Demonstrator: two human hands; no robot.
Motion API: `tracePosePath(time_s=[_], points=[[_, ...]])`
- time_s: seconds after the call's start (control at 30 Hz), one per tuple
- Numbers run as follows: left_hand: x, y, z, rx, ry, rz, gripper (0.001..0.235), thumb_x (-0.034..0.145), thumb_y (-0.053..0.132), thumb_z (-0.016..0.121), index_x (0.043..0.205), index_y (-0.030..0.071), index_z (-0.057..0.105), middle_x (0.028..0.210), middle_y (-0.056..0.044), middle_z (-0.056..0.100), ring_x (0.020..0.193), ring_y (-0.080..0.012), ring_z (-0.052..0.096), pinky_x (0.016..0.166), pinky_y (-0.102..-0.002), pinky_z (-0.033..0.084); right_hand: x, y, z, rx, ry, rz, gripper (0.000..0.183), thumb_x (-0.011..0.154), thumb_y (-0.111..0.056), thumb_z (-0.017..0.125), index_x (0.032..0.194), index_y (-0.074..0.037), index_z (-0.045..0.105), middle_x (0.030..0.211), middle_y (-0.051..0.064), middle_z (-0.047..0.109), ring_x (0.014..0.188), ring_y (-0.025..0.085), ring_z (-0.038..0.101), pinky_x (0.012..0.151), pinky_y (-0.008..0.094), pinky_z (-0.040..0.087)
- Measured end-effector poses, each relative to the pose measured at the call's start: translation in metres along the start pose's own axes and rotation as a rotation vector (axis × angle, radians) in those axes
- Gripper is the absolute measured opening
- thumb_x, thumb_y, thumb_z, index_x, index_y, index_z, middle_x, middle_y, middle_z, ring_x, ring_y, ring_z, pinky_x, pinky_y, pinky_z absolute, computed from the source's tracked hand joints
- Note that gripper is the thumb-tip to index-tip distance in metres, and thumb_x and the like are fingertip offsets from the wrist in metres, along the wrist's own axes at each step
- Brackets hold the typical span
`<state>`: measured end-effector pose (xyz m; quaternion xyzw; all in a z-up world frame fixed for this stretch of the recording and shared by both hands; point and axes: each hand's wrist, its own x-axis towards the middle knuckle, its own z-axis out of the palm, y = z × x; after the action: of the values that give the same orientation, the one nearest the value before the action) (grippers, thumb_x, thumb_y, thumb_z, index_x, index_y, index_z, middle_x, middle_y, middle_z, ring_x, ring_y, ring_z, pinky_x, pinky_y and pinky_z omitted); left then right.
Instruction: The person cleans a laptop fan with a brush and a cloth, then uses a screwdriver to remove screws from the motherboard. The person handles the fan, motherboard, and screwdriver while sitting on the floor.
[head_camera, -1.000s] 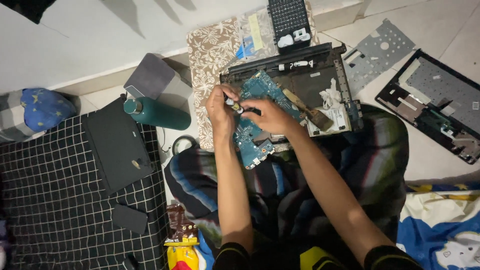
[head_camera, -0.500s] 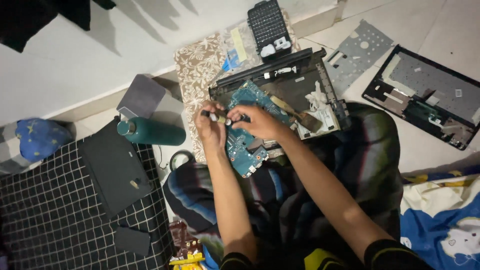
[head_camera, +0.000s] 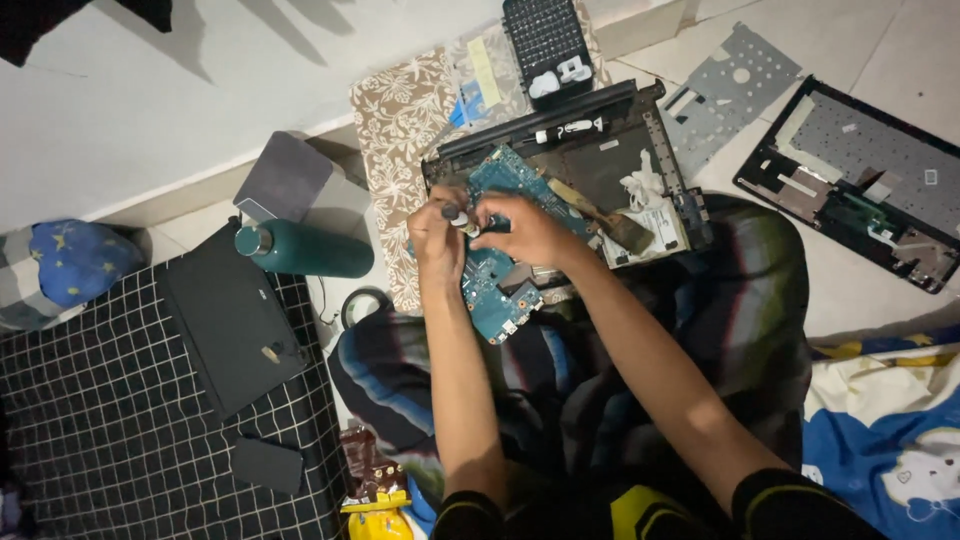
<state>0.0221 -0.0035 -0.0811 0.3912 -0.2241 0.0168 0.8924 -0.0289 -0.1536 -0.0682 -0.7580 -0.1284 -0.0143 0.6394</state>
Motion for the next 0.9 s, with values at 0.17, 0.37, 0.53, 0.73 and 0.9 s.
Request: tracePosePath(time_s=[0.17, 0.37, 0.53, 0.73, 0.9], points=[[-0.005, -0.016, -0.025, -0.027, 0.073, 0.001, 0.034, 0.097, 0.035, 0.07, 0.102, 0.001, 0.068, 0.089, -0.017, 0.062, 0.098, -0.0315, 0.065, 0.087, -0.036, 0.048, 0.001, -0.028, 0.0, -0.012, -0.002, 0.011, 0.011, 0.09, -0.006, 0.083, 0.099, -0.005, 0.075, 0.095, 0.012, 0.073, 0.098, 0.031, 0.071, 0.093, 0.044, 0.051], [-0.009, -0.029, -0.041, -0.066, 0.186, 0.021, 0.03, 0.098, 0.03, 0.071, 0.111, 0.004, 0.071, 0.084, -0.015, 0.064, 0.093, -0.0328, 0.066, 0.085, -0.037, 0.05, -0.002, -0.037, -0.002, -0.012, -0.024, 0.11, 0.015, 0.097, -0.01, 0.074, 0.11, -0.004, 0.077, 0.106, 0.021, 0.077, 0.104, 0.036, 0.073, 0.093, 0.048, 0.053], [-0.01, -0.02, -0.032, -0.109, 0.219, 0.038, 0.028, 0.097, 0.026, 0.072, 0.108, 0.001, 0.068, 0.097, -0.015, 0.064, 0.099, -0.0304, 0.064, 0.09, -0.041, 0.052, -0.002, -0.031, 0.003, 0.055, -0.018, 0.09, 0.014, 0.101, -0.006, 0.069, 0.111, -0.001, 0.077, 0.103, 0.021, 0.077, 0.104, 0.038, 0.072, 0.096, 0.046, 0.052], [-0.012, -0.015, -0.027, -0.159, 0.217, -0.001, 0.027, 0.095, 0.028, 0.075, 0.104, 0.003, 0.066, 0.097, -0.011, 0.058, 0.1, -0.0306, 0.062, 0.092, -0.039, 0.053, -0.002, -0.04, 0.0, 0.024, 0.02, 0.093, 0.035, 0.086, -0.013, 0.087, 0.116, -0.004, 0.071, 0.11, 0.016, 0.078, 0.11, 0.028, 0.071, 0.101, 0.046, 0.051], [-0.014, -0.019, -0.029, -0.122, 0.217, 0.023, 0.028, 0.098, 0.027, 0.07, 0.109, 0.001, 0.068, 0.095, -0.012, 0.059, 0.098, -0.0301, 0.061, 0.092, -0.039, 0.051, -0.002, -0.033, 0.003, 0.029, 0.003, 0.095, 0.018, 0.098, -0.007, 0.072, 0.116, -0.003, 0.071, 0.107, 0.019, 0.077, 0.109, 0.033, 0.071, 0.101, 0.048, 0.05]])
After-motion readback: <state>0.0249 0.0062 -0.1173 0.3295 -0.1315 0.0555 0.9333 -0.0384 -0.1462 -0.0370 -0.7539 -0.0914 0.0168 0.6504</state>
